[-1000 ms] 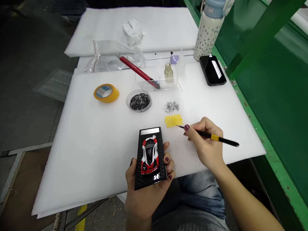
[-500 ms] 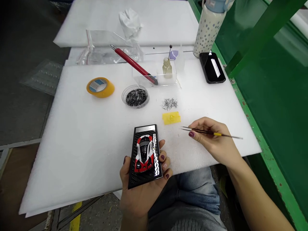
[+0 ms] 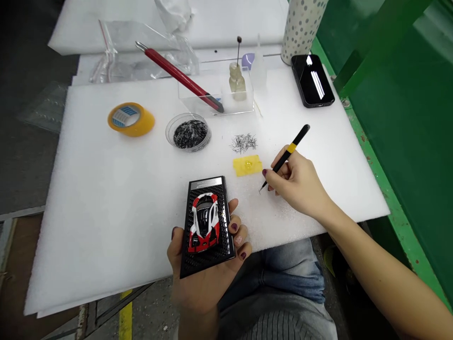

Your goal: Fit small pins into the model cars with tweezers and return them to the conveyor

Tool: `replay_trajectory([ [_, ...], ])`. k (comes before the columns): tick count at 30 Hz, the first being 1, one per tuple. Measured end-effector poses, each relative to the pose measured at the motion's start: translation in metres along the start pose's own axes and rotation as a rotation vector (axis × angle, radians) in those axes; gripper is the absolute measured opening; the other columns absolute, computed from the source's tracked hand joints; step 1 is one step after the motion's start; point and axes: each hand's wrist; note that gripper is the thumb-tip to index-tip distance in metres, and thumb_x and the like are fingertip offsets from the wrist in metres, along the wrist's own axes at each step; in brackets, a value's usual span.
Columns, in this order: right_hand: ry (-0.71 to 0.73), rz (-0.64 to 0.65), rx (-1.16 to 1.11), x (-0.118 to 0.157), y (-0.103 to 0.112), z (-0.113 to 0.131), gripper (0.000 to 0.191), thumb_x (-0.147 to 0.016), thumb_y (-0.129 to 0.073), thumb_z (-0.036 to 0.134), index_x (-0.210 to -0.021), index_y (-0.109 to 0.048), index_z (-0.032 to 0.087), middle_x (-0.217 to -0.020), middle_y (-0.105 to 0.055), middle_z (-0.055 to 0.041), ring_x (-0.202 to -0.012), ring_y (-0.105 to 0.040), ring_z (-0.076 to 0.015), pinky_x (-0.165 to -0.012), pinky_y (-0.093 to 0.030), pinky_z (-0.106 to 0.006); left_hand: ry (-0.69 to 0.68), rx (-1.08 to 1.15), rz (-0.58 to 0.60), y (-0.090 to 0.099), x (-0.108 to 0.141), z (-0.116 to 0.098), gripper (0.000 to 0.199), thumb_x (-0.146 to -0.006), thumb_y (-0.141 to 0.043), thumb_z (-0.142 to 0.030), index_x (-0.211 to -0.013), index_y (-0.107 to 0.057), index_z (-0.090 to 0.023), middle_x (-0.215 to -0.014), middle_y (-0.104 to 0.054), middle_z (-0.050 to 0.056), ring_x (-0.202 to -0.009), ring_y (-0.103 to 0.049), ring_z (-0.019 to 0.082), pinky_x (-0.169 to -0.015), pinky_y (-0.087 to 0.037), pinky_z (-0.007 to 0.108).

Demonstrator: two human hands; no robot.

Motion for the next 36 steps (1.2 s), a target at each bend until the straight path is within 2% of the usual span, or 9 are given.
replay_trajectory([
  [8, -0.033, -0.003, 0.002, -0.002, -0.002, 0.004, 0.02, -0.08, -0.077, 0.02, -0.078, -0.057, 0.021, -0.053, -0.065, 0.002, -0.044, -0.055, -0.0109, -0.041, -0.042, -0.02, -0.012, -0.003, -0.011, -0.002, -0.001, 0.0, 0.062, -0.086, -0.076, -0.056, -0.127, -0.072, -0.01, -0.093, -0.072, 0.007, -0.08, -0.066, 0.015, -0.073, -0.059, 0.026],
  [13, -0.053, 0.008, -0.234, 0.006, -0.003, 0.004, 0.036, -0.073, -0.09, 0.036, -0.074, -0.057, 0.021, -0.055, -0.067, 0.0004, -0.042, -0.055, -0.0106, -0.037, -0.039, -0.02, 0.003, -0.019, -0.036, -0.002, -0.002, -0.001, 0.062, -0.083, -0.077, -0.058, -0.125, -0.074, -0.013, -0.092, -0.071, 0.006, -0.079, -0.064, 0.015, -0.071, -0.058, 0.025],
  [17, 0.044, -0.08, -0.393, 0.021, -0.01, -0.009, 0.036, -0.075, -0.092, 0.04, -0.073, -0.061, 0.021, -0.066, -0.073, -0.0007, -0.053, -0.064, -0.0119, -0.046, -0.049, -0.021, -0.008, -0.048, -0.044, -0.002, -0.001, 0.001, 0.058, -0.085, -0.074, -0.06, -0.121, -0.076, -0.016, -0.103, -0.073, 0.007, -0.079, -0.064, 0.014, -0.071, -0.056, 0.024],
  [19, 0.097, -0.136, -0.427, 0.028, -0.016, -0.014, 0.035, -0.078, -0.09, 0.039, -0.072, -0.061, 0.022, -0.07, -0.074, -0.0004, -0.058, -0.066, -0.0124, -0.05, -0.052, -0.022, -0.037, -0.062, -0.04, -0.002, -0.001, 0.002, 0.056, -0.087, -0.072, -0.061, -0.12, -0.076, -0.016, -0.116, -0.074, 0.01, -0.085, -0.066, 0.014, -0.074, -0.057, 0.024],
  [22, 0.111, -0.176, -0.456, 0.037, -0.025, -0.016, 0.037, -0.077, -0.09, 0.042, -0.071, -0.059, 0.023, -0.071, -0.074, 0.0, -0.057, -0.066, -0.0134, -0.049, -0.051, -0.024, -0.042, -0.073, -0.046, -0.005, -0.003, 0.003, 0.055, -0.085, -0.072, -0.063, -0.116, -0.079, -0.018, -0.131, -0.073, 0.011, -0.104, -0.07, 0.018, -0.084, -0.058, 0.024],
  [25, 0.089, -0.177, -0.508, 0.044, -0.031, -0.014, 0.043, -0.073, -0.093, 0.046, -0.068, -0.056, 0.023, -0.068, -0.073, 0.0001, -0.053, -0.064, -0.0137, -0.045, -0.048, -0.024, -0.033, -0.067, -0.046, -0.008, -0.006, 0.003, 0.053, -0.082, -0.075, -0.064, -0.112, -0.08, -0.02, -0.134, -0.073, 0.009, -0.121, -0.068, 0.021, -0.094, -0.057, 0.025],
  [32, 0.133, -0.121, -0.577, 0.05, -0.034, -0.015, 0.035, -0.079, -0.091, 0.037, -0.07, -0.059, 0.022, -0.069, -0.072, 0.0011, -0.055, -0.065, -0.0122, -0.046, -0.05, -0.021, -0.04, -0.006, -0.007, -0.008, -0.007, 0.003, 0.051, -0.086, -0.071, -0.062, -0.113, -0.08, -0.019, -0.126, -0.077, 0.005, -0.122, -0.069, 0.02, -0.097, -0.058, 0.026],
  [36, 0.149, -0.128, -0.54, 0.05, -0.033, -0.019, 0.037, -0.08, -0.089, 0.04, -0.071, -0.058, 0.022, -0.069, -0.072, 0.001, -0.054, -0.064, -0.013, -0.045, -0.05, -0.023, -0.054, -0.018, -0.021, -0.007, -0.007, 0.004, 0.053, -0.086, -0.071, -0.064, -0.114, -0.08, -0.019, -0.125, -0.078, 0.005, -0.123, -0.068, 0.02, -0.099, -0.057, 0.027],
])
Point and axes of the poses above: each hand's wrist, its own x-axis away from the middle knuckle, its own y-axis out of the back of the hand, z = x × y
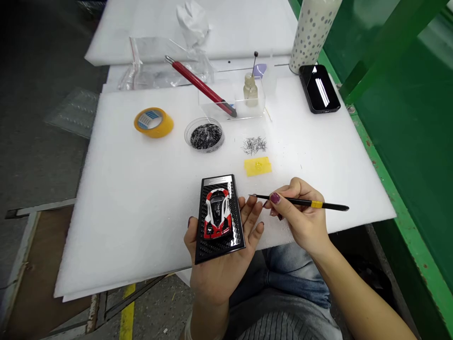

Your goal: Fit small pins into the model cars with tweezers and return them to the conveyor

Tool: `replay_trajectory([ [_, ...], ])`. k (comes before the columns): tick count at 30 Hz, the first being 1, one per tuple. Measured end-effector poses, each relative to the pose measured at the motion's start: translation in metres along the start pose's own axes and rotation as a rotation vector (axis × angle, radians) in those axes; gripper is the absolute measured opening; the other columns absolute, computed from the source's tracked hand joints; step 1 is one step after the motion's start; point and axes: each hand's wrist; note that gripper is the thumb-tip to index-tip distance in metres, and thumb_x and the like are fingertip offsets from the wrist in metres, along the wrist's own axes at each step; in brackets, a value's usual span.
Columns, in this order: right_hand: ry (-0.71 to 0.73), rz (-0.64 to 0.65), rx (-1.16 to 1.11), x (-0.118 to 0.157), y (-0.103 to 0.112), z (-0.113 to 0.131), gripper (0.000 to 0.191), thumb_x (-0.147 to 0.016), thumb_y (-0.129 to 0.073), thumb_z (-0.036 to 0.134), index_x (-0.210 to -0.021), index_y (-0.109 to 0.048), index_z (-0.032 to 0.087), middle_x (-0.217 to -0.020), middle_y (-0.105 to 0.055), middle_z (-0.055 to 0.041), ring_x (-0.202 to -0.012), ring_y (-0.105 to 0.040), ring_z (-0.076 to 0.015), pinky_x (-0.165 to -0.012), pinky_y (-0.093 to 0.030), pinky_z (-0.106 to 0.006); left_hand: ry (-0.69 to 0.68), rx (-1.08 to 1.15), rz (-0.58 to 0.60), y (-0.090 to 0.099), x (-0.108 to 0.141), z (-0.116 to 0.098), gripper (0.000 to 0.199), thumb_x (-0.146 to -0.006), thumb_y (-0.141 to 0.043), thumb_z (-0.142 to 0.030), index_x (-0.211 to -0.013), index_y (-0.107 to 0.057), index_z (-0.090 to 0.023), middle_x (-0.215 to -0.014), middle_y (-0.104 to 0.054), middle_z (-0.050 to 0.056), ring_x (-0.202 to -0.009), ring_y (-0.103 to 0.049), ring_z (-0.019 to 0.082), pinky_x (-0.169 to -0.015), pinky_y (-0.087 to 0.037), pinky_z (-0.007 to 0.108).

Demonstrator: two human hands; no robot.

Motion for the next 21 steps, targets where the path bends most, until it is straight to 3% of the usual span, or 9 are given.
replay_trajectory([
  [7, 0.023, 0.003, 0.018, 0.003, 0.004, -0.004, 0.032, -0.084, -0.086, 0.036, -0.073, -0.058, 0.023, -0.072, -0.071, 0.0005, -0.058, -0.066, -0.0138, -0.047, -0.052, -0.023, 0.003, -0.046, -0.048, -0.002, 0.0, 0.001, 0.053, -0.084, -0.069, -0.067, -0.111, -0.081, -0.023, -0.128, -0.076, 0.004, -0.13, -0.064, 0.023, -0.1, -0.054, 0.028],
  [12, 0.052, -0.03, 0.095, 0.004, 0.003, -0.002, 0.037, -0.084, -0.085, 0.044, -0.073, -0.056, 0.023, -0.069, -0.071, 0.0, -0.056, -0.066, -0.0155, -0.045, -0.052, -0.025, 0.005, -0.075, -0.048, -0.001, 0.0, 0.001, 0.053, -0.085, -0.068, -0.069, -0.111, -0.081, -0.025, -0.133, -0.074, 0.005, -0.136, -0.06, 0.025, -0.105, -0.052, 0.032],
  [18, 0.193, -0.188, 0.208, -0.019, -0.006, 0.006, 0.032, -0.083, -0.086, 0.038, -0.072, -0.059, 0.023, -0.072, -0.074, -0.0013, -0.058, -0.066, -0.015, -0.052, -0.053, -0.027, -0.002, 0.017, -0.042, -0.001, 0.0, 0.0, 0.054, -0.08, -0.079, -0.06, -0.113, -0.079, -0.017, -0.117, -0.078, 0.006, -0.108, -0.071, 0.019, -0.089, -0.06, 0.026],
  [21, 0.191, -0.228, 0.297, -0.034, -0.01, 0.006, 0.033, -0.079, -0.087, 0.036, -0.068, -0.06, 0.023, -0.069, -0.073, -0.0024, -0.058, -0.066, -0.0152, -0.053, -0.053, -0.028, 0.01, 0.069, -0.048, -0.002, 0.003, -0.002, 0.056, -0.078, -0.084, -0.055, -0.115, -0.077, -0.013, -0.103, -0.077, 0.005, -0.09, -0.072, 0.014, -0.08, -0.06, 0.022],
])
Point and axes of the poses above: each hand's wrist, its own x-axis away from the middle knuckle, its own y-axis out of the back of the hand, z = x × y
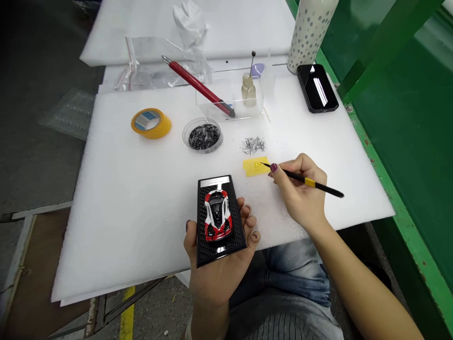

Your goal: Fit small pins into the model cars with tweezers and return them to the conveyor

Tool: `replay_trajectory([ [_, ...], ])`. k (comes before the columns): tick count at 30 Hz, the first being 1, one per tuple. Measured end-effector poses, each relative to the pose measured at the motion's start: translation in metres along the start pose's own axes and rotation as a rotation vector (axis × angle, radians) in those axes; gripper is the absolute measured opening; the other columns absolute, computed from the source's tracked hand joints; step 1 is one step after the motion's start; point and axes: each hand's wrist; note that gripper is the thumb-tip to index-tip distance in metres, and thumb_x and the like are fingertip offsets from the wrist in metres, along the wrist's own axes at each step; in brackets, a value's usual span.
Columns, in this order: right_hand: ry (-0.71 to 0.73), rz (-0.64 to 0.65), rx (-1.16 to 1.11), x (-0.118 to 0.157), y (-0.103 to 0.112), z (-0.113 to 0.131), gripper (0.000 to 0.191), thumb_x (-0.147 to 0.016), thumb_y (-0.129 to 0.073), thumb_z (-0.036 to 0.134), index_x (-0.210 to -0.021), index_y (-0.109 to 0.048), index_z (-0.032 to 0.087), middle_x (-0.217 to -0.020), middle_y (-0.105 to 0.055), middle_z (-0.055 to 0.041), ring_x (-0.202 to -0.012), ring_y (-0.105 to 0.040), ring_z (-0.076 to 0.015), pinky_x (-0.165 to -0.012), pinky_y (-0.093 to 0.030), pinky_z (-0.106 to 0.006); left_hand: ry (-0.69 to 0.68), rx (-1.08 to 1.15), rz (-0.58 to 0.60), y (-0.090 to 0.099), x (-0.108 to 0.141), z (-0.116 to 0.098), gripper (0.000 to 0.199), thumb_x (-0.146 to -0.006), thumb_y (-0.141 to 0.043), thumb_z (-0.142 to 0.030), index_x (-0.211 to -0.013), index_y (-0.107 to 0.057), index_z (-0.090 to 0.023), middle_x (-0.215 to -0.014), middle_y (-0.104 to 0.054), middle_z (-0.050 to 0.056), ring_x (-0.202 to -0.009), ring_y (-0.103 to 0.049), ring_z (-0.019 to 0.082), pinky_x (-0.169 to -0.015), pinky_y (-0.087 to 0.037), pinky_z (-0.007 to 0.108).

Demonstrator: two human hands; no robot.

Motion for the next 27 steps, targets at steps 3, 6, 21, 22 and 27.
replay_trajectory([
  [3, -0.04, 0.016, 0.045, -0.008, -0.005, -0.003, 0.033, -0.078, -0.087, 0.038, -0.068, -0.059, 0.023, -0.067, -0.072, -0.0025, -0.059, -0.067, -0.0159, -0.054, -0.053, -0.029, 0.029, 0.015, 0.035, 0.002, 0.003, -0.001, 0.058, -0.077, -0.086, -0.056, -0.114, -0.077, -0.011, -0.092, -0.074, 0.005, -0.077, -0.07, 0.012, -0.076, -0.059, 0.019],
  [6, -0.03, 0.015, 0.086, -0.008, -0.007, -0.007, 0.033, -0.079, -0.085, 0.037, -0.069, -0.057, 0.023, -0.067, -0.072, -0.0022, -0.059, -0.066, -0.0155, -0.054, -0.052, -0.029, 0.049, 0.003, 0.039, 0.004, 0.007, -0.002, 0.061, -0.076, -0.085, -0.06, -0.113, -0.077, -0.012, -0.093, -0.074, 0.006, -0.078, -0.07, 0.013, -0.078, -0.06, 0.019],
  [21, 0.02, 0.006, 0.056, -0.003, -0.005, -0.004, 0.033, -0.08, -0.085, 0.035, -0.068, -0.057, 0.024, -0.069, -0.072, -0.0022, -0.058, -0.064, -0.0154, -0.053, -0.051, -0.03, 0.192, 0.125, 0.196, -0.005, 0.018, 0.003, 0.051, -0.089, -0.076, -0.054, -0.122, -0.074, -0.015, -0.109, -0.081, 0.002, -0.099, -0.077, 0.012, -0.088, -0.06, 0.015],
  [22, 0.043, 0.002, 0.033, 0.0, -0.004, -0.001, 0.035, -0.081, -0.086, 0.037, -0.069, -0.056, 0.025, -0.071, -0.073, -0.0024, -0.059, -0.066, -0.016, -0.053, -0.052, -0.03, 0.184, 0.127, 0.195, -0.007, 0.017, 0.003, 0.051, -0.089, -0.075, -0.054, -0.122, -0.074, -0.014, -0.11, -0.081, 0.002, -0.1, -0.077, 0.012, -0.089, -0.059, 0.015],
  [27, 0.175, 0.056, -0.108, 0.028, -0.005, 0.025, 0.027, -0.09, -0.08, 0.028, -0.075, -0.058, 0.026, -0.074, -0.072, -0.0019, -0.058, -0.066, -0.0164, -0.048, -0.053, -0.03, 0.183, 0.118, 0.151, -0.013, 0.016, 0.006, 0.047, -0.087, -0.079, -0.052, -0.117, -0.077, -0.016, -0.108, -0.082, 0.002, -0.1, -0.078, 0.014, -0.09, -0.06, 0.017],
])
Point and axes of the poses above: each hand's wrist, its own x-axis away from the middle knuckle, its own y-axis out of the back of the hand, z = x × y
